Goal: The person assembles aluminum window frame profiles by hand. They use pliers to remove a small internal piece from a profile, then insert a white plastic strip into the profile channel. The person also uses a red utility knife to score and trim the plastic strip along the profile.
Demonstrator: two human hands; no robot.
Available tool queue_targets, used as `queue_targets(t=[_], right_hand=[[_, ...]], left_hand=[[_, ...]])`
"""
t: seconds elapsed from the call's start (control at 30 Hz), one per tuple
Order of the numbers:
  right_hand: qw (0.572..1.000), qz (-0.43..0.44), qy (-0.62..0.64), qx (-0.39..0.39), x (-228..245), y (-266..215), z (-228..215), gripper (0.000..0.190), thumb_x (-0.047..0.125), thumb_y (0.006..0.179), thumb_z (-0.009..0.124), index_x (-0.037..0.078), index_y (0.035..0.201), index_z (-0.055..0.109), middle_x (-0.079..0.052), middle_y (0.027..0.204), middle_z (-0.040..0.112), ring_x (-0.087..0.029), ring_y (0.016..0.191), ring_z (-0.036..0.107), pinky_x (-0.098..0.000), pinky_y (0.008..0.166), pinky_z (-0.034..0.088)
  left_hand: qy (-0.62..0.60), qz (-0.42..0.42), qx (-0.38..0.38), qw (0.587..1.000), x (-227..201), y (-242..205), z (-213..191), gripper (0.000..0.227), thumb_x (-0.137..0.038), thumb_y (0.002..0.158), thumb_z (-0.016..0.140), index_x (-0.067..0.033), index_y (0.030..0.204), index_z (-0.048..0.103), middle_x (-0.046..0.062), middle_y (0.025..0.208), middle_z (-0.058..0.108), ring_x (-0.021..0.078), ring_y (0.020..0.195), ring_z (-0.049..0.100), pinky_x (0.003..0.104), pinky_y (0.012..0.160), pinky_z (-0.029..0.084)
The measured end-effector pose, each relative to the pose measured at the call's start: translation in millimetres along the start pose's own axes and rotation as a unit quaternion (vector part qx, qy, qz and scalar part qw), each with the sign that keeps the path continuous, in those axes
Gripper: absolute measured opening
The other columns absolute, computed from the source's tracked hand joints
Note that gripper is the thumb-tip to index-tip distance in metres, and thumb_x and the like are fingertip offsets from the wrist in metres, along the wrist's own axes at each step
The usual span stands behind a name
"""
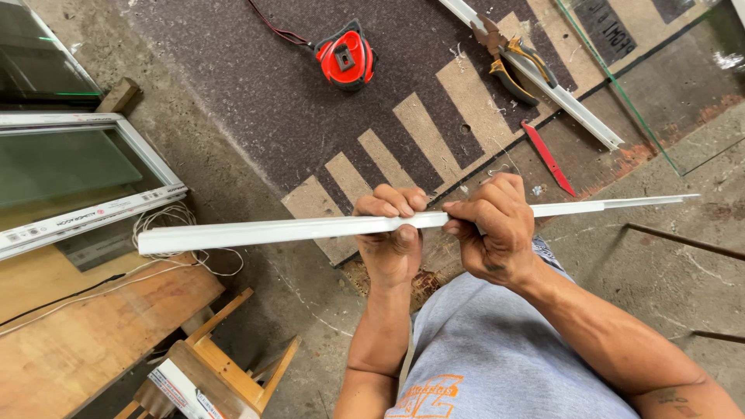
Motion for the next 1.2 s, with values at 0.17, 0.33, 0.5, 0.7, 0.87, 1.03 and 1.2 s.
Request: queue_targets(t=[0.17,0.33,0.5,0.7,0.87,1.03,1.2], right_hand=[[0.999,-0.033,-0.015,-0.002,6.1,10.5,7.2,0.014,0.007,0.085,0.078,0.004,0.093,0.067,-0.005,0.08,0.062,-0.024,0.074,0.056,-0.0414,0.084,0.043],[0.999,-0.014,0.017,0.026,9.4,16.5,6.6,0.02,0.008,0.083,0.082,0.005,0.099,0.07,-0.006,0.087,0.065,-0.026,0.082,0.063,-0.0393,0.079,0.05],[0.998,0.008,0.034,0.047,6.8,11.8,3.8,0.022,0.006,0.08,0.084,0.006,0.098,0.071,-0.006,0.09,0.069,-0.025,0.081,0.066,-0.0367,0.071,0.052],[0.999,-0.027,0.021,0.009,13.5,10.5,2.4,0.022,0.006,0.085,0.083,0.004,0.104,0.072,-0.009,0.095,0.069,-0.025,0.085,0.067,-0.0348,0.075,0.054],[1.0,-0.019,0.007,0.02,14.8,11.7,-4.0,0.024,0.007,0.086,0.082,0.005,0.109,0.073,-0.008,0.099,0.07,-0.026,0.087,0.068,-0.0349,0.079,0.052],[0.995,0.05,-0.016,0.08,-4.0,0.7,-16.3,0.036,0.018,0.081,0.084,0.006,0.112,0.071,-0.008,0.106,0.073,-0.027,0.094,0.068,-0.0382,0.084,0.048],[0.987,0.115,0.011,0.116,-19.2,-10.2,-19.8,0.035,0.019,0.081,0.083,0.008,0.113,0.072,-0.008,0.109,0.074,-0.027,0.097,0.069,-0.0383,0.087,0.05]], left_hand=[[-0.004,-0.06,-0.011,0.998,19.5,-7.3,0.3,0.03,-0.012,0.086,0.09,-0.0081,0.106,0.069,0.005,0.111,0.067,0.0238,0.116,0.067,0.04,0.106,0.055],[-0.012,-0.041,-0.011,0.999,18.5,-9.2,-15.4,0.029,-0.017,0.086,0.089,-0.0068,0.104,0.069,0.006,0.107,0.067,0.0237,0.115,0.067,0.044,0.112,0.052],[-0.009,-0.032,0.009,0.999,18.2,-9.2,-13.1,0.027,-0.015,0.087,0.088,-0.0081,0.104,0.068,0.006,0.105,0.067,0.022,0.111,0.066,0.043,0.112,0.049],[-0.013,-0.035,0.042,0.998,13.0,0.2,0.1,0.027,-0.017,0.088,0.086,-0.0087,0.105,0.067,0.006,0.106,0.065,0.0227,0.116,0.066,0.047,0.115,0.051],[-0.018,-0.051,0.03,0.998,13.1,-0.7,3.4,0.026,-0.016,0.09,0.084,-0.0097,0.106,0.065,0.005,0.108,0.064,0.0229,0.121,0.065,0.045,0.115,0.05],[-0.032,-0.019,0.036,0.999,16.0,2.6,-17.9,0.022,-0.012,0.096,0.082,-0.0076,0.11,0.067,0.008,0.108,0.065,0.0229,0.116,0.066,0.047,0.117,0.049],[-0.023,-0.007,0.017,1.0,5.5,4.9,-21.1,0.023,-0.012,0.095,0.08,-0.0088,0.112,0.065,0.006,0.111,0.061,0.0228,0.117,0.065,0.05,0.119,0.049]])
Point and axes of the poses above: each hand's wrist, its own y-axis towards the middle knuckle, its own z-axis out of the palm, x = y × z, the point moved 3 cm from there along y, towards the middle knuckle
